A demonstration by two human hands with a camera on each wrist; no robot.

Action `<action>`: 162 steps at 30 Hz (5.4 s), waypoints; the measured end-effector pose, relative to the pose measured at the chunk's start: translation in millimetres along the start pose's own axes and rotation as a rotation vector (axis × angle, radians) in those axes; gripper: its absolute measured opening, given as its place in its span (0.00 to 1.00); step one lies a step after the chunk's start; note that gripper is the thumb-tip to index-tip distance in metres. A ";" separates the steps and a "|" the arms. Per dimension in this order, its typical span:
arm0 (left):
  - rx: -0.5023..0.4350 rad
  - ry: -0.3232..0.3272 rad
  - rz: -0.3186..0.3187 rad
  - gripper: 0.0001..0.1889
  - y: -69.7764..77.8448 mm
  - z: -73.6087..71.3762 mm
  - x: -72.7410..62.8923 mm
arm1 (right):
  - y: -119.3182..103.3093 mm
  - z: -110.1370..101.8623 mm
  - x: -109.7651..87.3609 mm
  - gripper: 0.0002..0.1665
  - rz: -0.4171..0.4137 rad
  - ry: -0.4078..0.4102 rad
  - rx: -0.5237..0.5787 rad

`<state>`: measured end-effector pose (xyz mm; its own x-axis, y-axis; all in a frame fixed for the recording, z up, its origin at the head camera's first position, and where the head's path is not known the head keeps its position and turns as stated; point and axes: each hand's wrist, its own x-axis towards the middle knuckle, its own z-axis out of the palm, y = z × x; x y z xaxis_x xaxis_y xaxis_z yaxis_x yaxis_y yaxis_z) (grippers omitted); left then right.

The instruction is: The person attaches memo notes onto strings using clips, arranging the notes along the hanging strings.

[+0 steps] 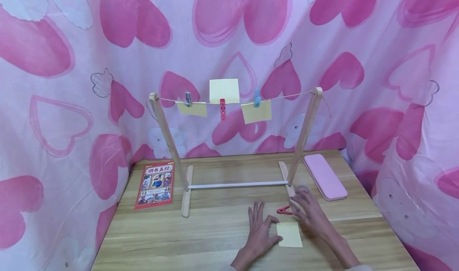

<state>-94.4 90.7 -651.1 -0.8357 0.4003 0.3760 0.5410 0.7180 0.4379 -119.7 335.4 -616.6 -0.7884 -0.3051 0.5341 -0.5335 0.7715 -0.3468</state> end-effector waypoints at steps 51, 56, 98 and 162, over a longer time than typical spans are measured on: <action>-0.968 0.336 -0.601 0.08 7.7 -117.0 82.4 | -68.1 -146.9 130.5 0.14 -0.118 0.247 0.285; -0.944 0.324 -0.516 0.09 25.8 -150.1 121.4 | -95.0 -191.9 167.4 0.32 -0.173 0.269 0.243; -1.021 0.460 -0.412 0.10 86.0 -236.2 246.4 | -117.9 -250.5 332.0 0.03 -0.207 0.166 -0.017; -0.591 0.161 -0.197 0.22 -9.1 -205.6 116.9 | -104.2 -151.3 167.5 0.29 -0.388 0.128 0.026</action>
<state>-177.5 13.9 -443.2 -0.9250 0.1693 0.3402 0.3779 0.3161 0.8702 -149.8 288.4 -374.4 -0.4836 -0.4978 0.7199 -0.7929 0.5976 -0.1194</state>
